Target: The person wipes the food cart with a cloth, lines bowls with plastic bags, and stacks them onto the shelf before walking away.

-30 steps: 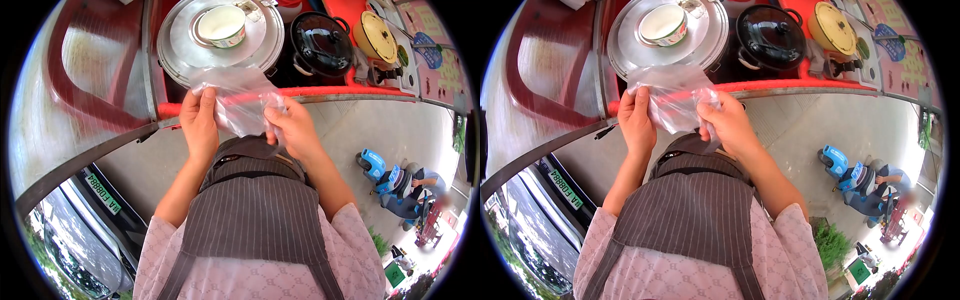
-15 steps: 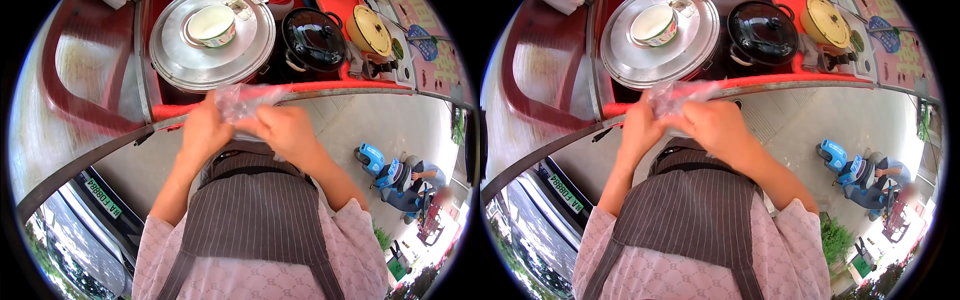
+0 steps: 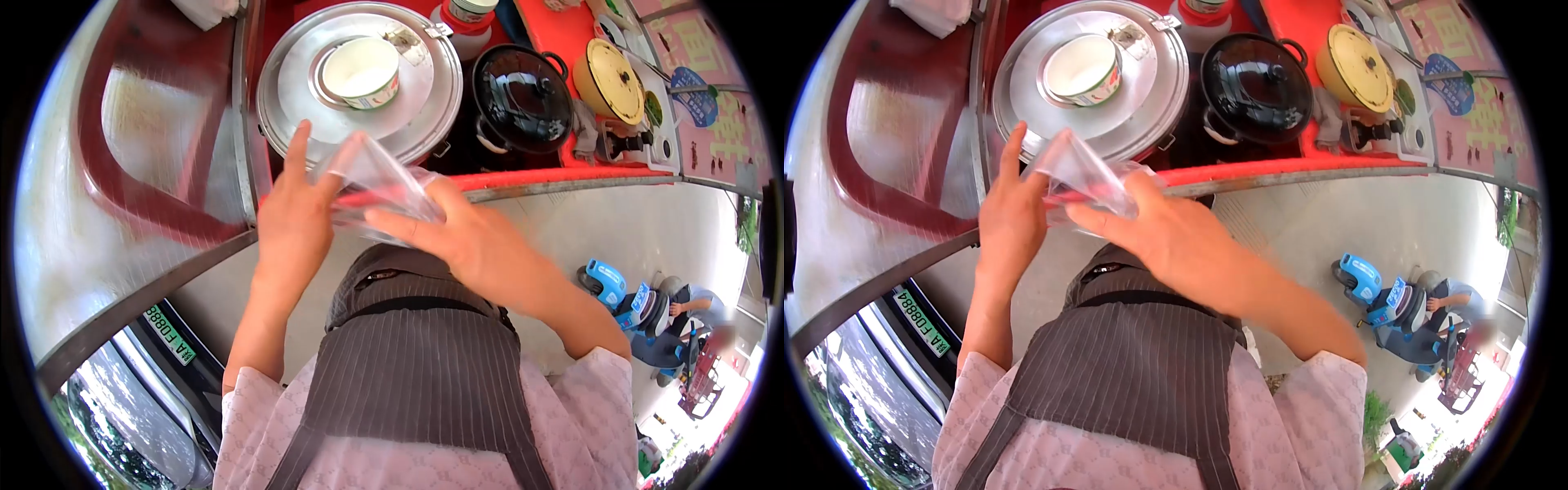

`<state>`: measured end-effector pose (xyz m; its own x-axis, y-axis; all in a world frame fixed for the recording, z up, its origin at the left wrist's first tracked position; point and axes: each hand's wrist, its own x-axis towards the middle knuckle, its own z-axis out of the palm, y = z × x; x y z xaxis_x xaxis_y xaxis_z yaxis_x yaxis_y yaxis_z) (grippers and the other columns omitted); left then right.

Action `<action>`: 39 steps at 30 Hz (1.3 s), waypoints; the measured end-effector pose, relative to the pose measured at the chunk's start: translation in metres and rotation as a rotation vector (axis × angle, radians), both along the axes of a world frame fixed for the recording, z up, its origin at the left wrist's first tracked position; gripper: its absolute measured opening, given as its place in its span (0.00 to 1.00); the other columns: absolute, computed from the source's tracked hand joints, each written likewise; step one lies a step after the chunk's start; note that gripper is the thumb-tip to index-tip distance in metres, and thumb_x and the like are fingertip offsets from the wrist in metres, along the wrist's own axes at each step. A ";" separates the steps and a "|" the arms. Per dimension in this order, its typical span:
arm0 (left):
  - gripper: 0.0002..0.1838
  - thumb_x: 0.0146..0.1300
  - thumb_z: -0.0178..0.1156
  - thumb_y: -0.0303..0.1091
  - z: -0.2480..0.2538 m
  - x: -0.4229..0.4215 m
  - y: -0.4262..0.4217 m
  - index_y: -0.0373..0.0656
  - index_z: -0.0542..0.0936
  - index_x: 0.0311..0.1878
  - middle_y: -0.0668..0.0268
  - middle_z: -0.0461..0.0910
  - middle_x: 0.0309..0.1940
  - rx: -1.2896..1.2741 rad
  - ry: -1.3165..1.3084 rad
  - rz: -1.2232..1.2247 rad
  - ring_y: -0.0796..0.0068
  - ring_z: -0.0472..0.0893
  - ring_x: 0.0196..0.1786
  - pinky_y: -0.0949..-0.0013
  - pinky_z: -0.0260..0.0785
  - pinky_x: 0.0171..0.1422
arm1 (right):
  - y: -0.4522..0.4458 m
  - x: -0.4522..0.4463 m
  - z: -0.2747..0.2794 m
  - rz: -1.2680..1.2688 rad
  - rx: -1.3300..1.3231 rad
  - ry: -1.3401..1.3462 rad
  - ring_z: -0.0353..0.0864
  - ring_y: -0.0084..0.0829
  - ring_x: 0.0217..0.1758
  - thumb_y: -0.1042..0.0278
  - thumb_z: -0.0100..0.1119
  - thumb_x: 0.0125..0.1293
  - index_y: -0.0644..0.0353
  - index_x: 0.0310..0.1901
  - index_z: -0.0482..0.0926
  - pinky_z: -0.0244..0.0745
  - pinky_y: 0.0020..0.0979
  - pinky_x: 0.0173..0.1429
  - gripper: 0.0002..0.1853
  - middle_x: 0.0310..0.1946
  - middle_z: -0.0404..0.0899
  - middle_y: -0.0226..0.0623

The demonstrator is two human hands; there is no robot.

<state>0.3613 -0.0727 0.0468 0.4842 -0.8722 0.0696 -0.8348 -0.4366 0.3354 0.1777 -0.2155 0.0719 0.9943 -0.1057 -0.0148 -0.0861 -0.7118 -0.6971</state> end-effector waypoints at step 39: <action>0.35 0.59 0.64 0.22 -0.064 0.084 -0.096 0.45 0.71 0.72 0.61 0.83 0.42 -0.185 1.217 0.092 0.75 0.82 0.35 0.73 0.75 0.32 | -0.133 0.102 -0.087 -0.611 0.807 0.174 0.82 0.26 0.30 0.77 0.65 0.62 0.66 0.64 0.71 0.73 0.25 0.21 0.27 0.42 0.83 0.40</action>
<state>0.4453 -0.1690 -0.0171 0.3790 -0.8563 -0.3510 0.0959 -0.3408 0.9352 0.2801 -0.3482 -0.0148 0.7514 -0.4877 -0.4444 -0.4221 0.1623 -0.8919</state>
